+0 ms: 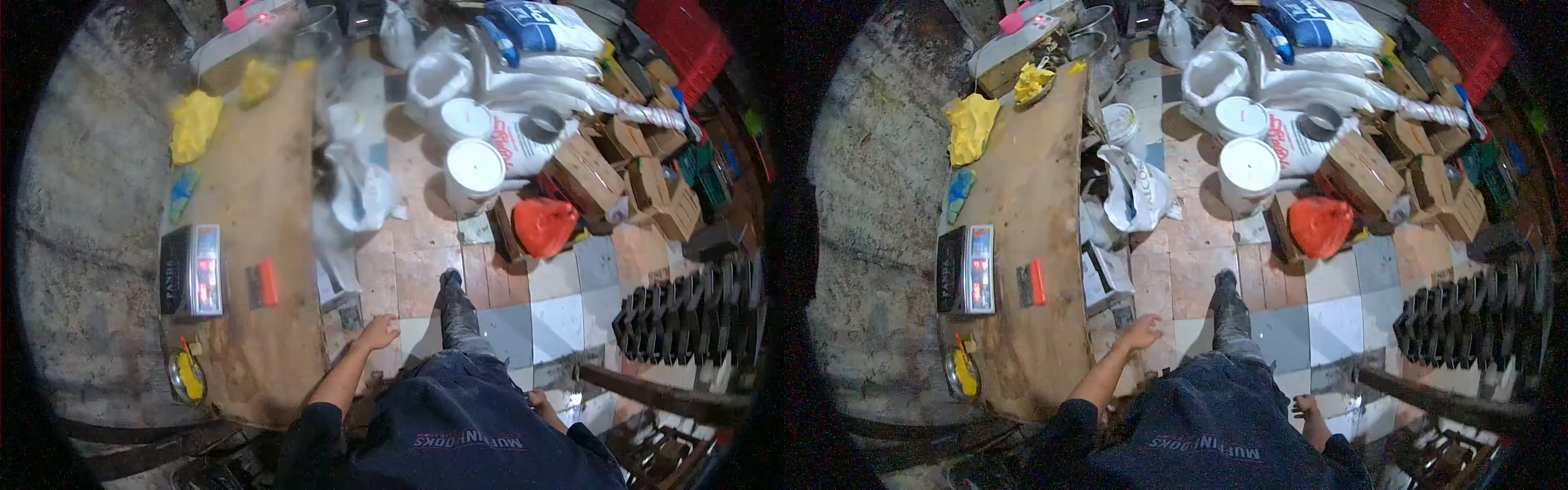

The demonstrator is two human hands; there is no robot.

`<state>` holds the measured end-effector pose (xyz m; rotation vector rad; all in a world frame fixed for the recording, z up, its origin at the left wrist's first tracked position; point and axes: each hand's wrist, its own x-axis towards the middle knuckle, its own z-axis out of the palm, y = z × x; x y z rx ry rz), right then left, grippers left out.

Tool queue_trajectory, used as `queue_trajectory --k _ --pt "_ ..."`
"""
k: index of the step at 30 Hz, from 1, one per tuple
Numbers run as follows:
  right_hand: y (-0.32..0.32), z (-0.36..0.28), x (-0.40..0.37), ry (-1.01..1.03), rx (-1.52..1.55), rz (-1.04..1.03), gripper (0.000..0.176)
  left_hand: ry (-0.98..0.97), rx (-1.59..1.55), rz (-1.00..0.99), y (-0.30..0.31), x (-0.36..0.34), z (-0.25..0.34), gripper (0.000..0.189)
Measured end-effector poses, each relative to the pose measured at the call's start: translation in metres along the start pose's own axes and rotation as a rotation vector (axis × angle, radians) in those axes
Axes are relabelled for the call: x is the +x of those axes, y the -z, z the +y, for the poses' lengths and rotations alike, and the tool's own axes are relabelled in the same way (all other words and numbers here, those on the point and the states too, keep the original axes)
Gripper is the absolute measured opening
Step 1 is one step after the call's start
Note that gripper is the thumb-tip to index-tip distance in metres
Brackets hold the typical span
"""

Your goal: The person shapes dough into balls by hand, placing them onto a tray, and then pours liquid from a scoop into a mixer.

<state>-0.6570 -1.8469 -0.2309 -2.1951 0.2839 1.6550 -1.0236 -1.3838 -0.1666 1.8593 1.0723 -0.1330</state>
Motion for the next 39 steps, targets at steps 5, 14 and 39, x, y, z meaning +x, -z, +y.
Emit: queue_trajectory --k 5,14,39 --pt "0.055 -0.183 0.095 0.190 0.222 0.153 0.017 -0.034 0.343 -0.190 0.036 0.056 -0.028 0.052" --pt "-0.046 -0.768 0.106 1.068 -0.329 0.357 0.022 0.849 -1.403 0.268 0.079 0.155 -0.093 0.057" --pt "-0.079 -1.154 0.254 0.179 -0.016 0.266 0.035 0.284 -0.552 0.263 0.568 0.677 -0.042 0.058"
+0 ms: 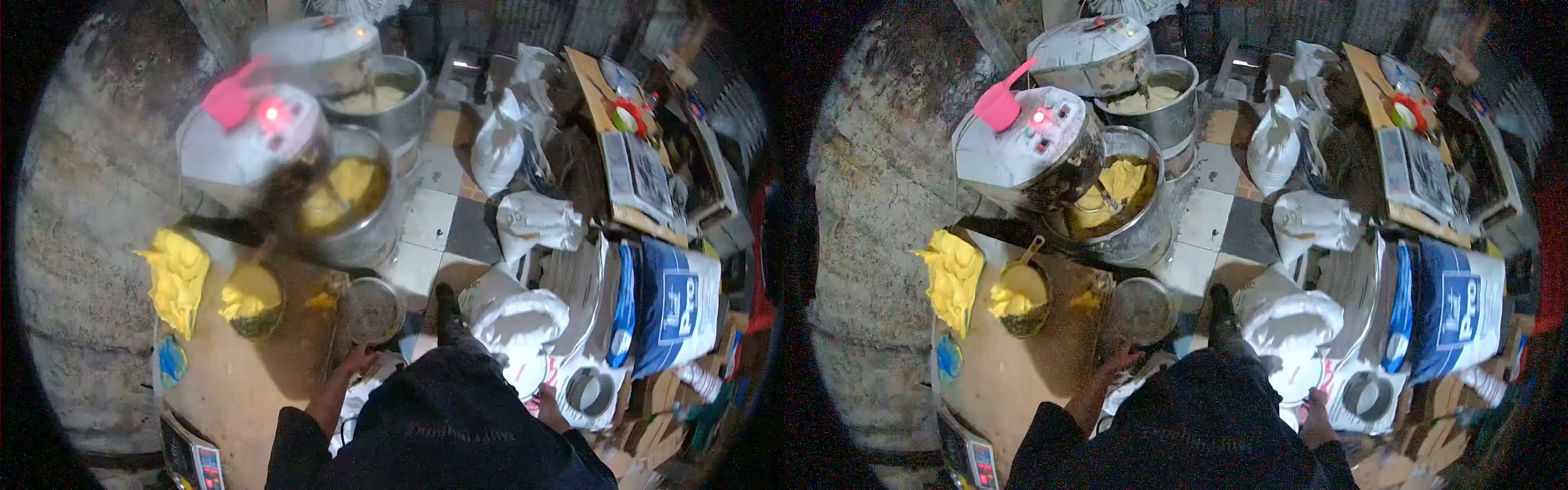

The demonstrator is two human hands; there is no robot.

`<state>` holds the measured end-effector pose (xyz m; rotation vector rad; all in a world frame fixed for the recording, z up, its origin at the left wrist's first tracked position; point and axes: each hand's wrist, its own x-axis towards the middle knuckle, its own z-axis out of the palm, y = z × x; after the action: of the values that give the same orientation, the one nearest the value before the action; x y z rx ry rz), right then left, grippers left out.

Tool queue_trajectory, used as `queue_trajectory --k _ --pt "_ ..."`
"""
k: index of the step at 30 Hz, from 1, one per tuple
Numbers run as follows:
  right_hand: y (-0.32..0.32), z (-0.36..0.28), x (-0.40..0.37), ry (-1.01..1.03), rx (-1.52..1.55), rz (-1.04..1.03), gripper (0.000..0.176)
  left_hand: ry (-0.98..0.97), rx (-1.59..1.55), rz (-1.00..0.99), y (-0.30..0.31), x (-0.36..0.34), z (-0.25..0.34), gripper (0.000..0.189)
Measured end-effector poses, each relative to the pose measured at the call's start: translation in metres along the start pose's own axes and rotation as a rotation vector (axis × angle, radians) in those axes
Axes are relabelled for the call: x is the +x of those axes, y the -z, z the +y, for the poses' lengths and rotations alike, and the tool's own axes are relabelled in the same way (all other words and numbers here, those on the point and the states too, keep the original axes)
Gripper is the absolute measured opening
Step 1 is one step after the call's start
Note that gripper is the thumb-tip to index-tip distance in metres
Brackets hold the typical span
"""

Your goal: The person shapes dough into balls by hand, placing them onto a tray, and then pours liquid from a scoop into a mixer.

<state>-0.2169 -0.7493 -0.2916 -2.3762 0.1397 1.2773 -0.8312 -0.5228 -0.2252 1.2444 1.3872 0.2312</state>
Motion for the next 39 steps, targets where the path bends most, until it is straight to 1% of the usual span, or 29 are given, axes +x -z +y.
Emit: queue_trajectory --k 1,2,3,4,5,6,7,8,9,10,11,13,15,16,18,19,20,22,24,25,26,28,29,30,31,32,34,35,39 --pt "0.000 -0.044 0.009 0.070 0.065 0.078 0.034 0.007 -0.021 0.010 -0.004 0.025 -0.002 0.058" --pt "-0.012 -0.094 0.026 0.154 0.143 0.145 0.033 -0.257 0.390 -0.139 -0.003 0.058 -0.005 0.056" --pt "-0.007 -0.123 0.115 0.641 -0.279 0.158 0.033 -0.503 0.816 -0.290 0.005 0.083 -0.008 0.054" --pt "-0.003 -0.151 0.199 1.125 -0.672 0.380 0.034 -0.732 1.246 -0.455 0.018 0.095 -0.006 0.051" --pt "-0.024 -0.253 0.139 0.646 0.012 0.006 0.039 -0.347 0.485 -0.233 0.032 0.062 0.058 0.049" --pt "-0.042 -0.340 0.129 0.927 -0.361 0.298 0.042 0.208 0.265 -0.055 0.024 0.062 0.098 0.053" --pt "-0.074 -0.434 0.066 0.919 -0.307 0.428 0.042 0.234 0.199 0.003 0.032 0.071 0.099 0.057" --pt "-0.106 -0.501 0.107 1.229 -0.397 0.462 0.041 0.260 0.124 0.061 0.038 0.077 0.101 0.061" --pt "-0.139 -0.587 -0.002 1.343 -0.127 0.294 0.024 0.266 0.074 0.104 0.037 0.081 0.094 0.066" --pt "-0.184 -0.668 -0.001 1.503 0.009 0.154 0.027 0.272 0.022 0.149 0.035 0.087 0.089 0.071" --pt "-0.211 -0.724 -0.135 1.352 -0.129 0.084 0.030 0.323 0.046 0.166 0.034 0.088 0.098 0.071" --pt "-0.307 -0.835 -0.178 1.880 -0.178 0.129 0.032 0.331 0.016 0.229 0.021 0.096 0.087 0.070" --pt "-0.390 -0.886 -0.310 1.876 -0.020 -0.425 0.022 0.219 0.030 0.152 0.005 0.108 0.068 0.064" --pt "-0.402 -0.883 -0.407 1.980 -0.112 -0.451 0.017 0.137 0.093 0.062 -0.007 0.127 0.039 0.061" --pt "-0.467 -0.897 -0.498 2.248 -0.152 -0.644 0.016 0.280 -0.032 0.250 -0.037 0.148 0.014 0.055" --pt "-0.501 -0.898 -0.533 2.174 -0.179 -0.930 0.016 0.326 -0.730 0.366 -0.047 0.171 0.032 0.053" --pt "-0.531 -0.896 -0.568 2.078 -0.210 -1.204 0.016 0.375 -0.362 0.289 -0.048 0.175 0.017 0.052" --pt "-0.561 -0.874 -0.638 2.637 -0.278 -0.993 0.016 0.602 -0.140 0.136 -0.046 0.208 0.030 0.054" --pt "-0.611 -0.861 -0.671 2.650 -0.399 -1.085 0.018 0.198 -0.805 0.647 -0.080 0.208 0.027 0.056" --pt "-0.635 -0.862 -0.689 2.656 -0.481 -1.145 0.023 0.602 -0.658 0.525 -0.074 0.240 0.034 0.052" --pt "-0.659 -0.865 -0.701 2.665 -0.489 -1.185 0.023 0.536 -0.389 0.704 -0.061 0.235 0.075 0.046" --pt "-0.713 -0.869 -0.717 2.853 -0.954 -0.971 0.026 0.283 -0.042 0.747 -0.055 0.269 0.092 0.041" --pt "-0.753 -0.873 -0.724 3.081 -1.240 -0.784 0.031 0.339 -0.253 0.886 -0.060 0.282 0.106 0.039" --pt "-0.722 -0.868 -0.735 2.781 -1.404 -0.928 0.044 0.395 -0.464 1.020 -0.068 0.294 0.119 0.038" --pt "-0.744 -0.873 -0.728 2.409 -1.437 -1.246 0.048 0.168 -0.773 1.178 -0.091 0.317 0.111 0.031" --pt "-0.768 -0.877 -0.720 2.013 -1.443 -1.494 0.053 0.487 -0.999 1.067 -0.074 0.304 0.157 0.027" --pt "-0.758 -0.881 -0.727 1.719 -1.682 -1.435 0.056 0.330 -1.205 1.261 -0.097 0.319 0.176 0.025" --pt "-0.776 -0.885 -0.721 1.697 -1.646 -1.588 0.055 0.374 -0.431 1.469 -0.109 0.323 0.186 0.022" --pt "-0.762 -0.881 -0.709 1.769 -1.461 -1.533 0.046 0.461 0.095 1.455 -0.193 0.353 0.191 0.016"
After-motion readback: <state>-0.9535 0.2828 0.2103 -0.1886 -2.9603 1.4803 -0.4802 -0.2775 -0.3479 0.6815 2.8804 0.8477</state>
